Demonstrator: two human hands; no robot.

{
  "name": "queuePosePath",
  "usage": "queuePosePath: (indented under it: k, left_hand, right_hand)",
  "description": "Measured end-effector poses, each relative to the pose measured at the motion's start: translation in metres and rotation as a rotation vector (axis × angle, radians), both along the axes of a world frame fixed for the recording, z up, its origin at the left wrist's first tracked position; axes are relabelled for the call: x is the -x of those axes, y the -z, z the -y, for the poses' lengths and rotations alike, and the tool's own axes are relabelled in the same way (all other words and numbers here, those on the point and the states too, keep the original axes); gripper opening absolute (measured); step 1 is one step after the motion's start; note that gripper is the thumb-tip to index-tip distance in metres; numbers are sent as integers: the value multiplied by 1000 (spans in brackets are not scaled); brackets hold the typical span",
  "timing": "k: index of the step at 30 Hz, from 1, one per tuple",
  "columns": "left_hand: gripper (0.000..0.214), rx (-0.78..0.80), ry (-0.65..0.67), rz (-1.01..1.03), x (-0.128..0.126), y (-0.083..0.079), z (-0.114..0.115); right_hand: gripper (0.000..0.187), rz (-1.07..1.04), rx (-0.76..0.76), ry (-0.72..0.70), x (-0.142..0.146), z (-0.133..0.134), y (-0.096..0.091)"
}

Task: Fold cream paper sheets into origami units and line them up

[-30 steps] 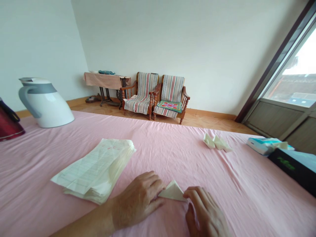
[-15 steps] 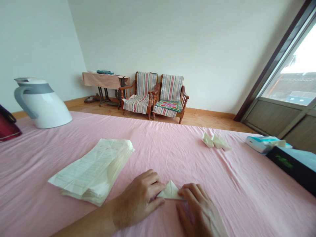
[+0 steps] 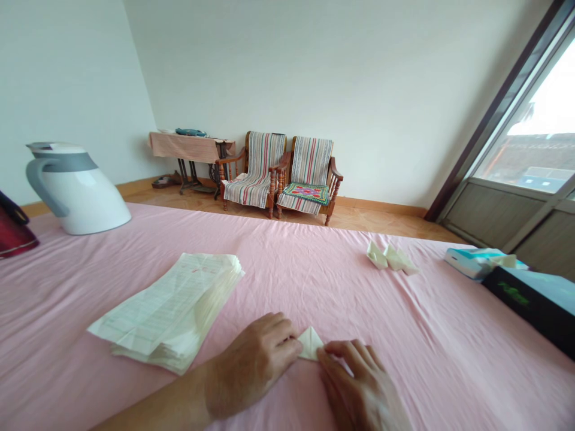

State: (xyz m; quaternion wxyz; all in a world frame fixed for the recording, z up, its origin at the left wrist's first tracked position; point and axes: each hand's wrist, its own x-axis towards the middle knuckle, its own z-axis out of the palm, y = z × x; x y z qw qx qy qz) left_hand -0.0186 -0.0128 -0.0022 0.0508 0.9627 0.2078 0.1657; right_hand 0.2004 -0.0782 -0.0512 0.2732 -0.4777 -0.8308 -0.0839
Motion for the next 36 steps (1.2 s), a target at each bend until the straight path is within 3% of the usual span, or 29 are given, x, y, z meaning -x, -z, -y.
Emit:
queuePosePath:
  k: [6,13,20,23,26,32,36]
  left_hand:
    - [23,-18,56,-10,0,2,1]
    - [22,164,45,93,2,-1,-1]
    - [25,270,5,82,1,-3,0]
    - [20,342,-66,120,1,-6,2]
    - [15,405,-174,156,0,-8,2]
    - [7,329,-191,156,1,-3,1]
    - [12,186,-105,76,3,-1,1]
  right_hand:
    - [36,16,-10,-102,-1,-2,-4]
    - [27,93,-31,-49,3,-2,5]
    - [26,133,5,-82,3,-4,4]
    - [38,47,52,-134,1,-5,4]
    - [49,-144,96,-63,1,-5,5]
    - [25,-164,166,10,7,-5,-4]
    - [21,10,-16,41,12,-4,-11]
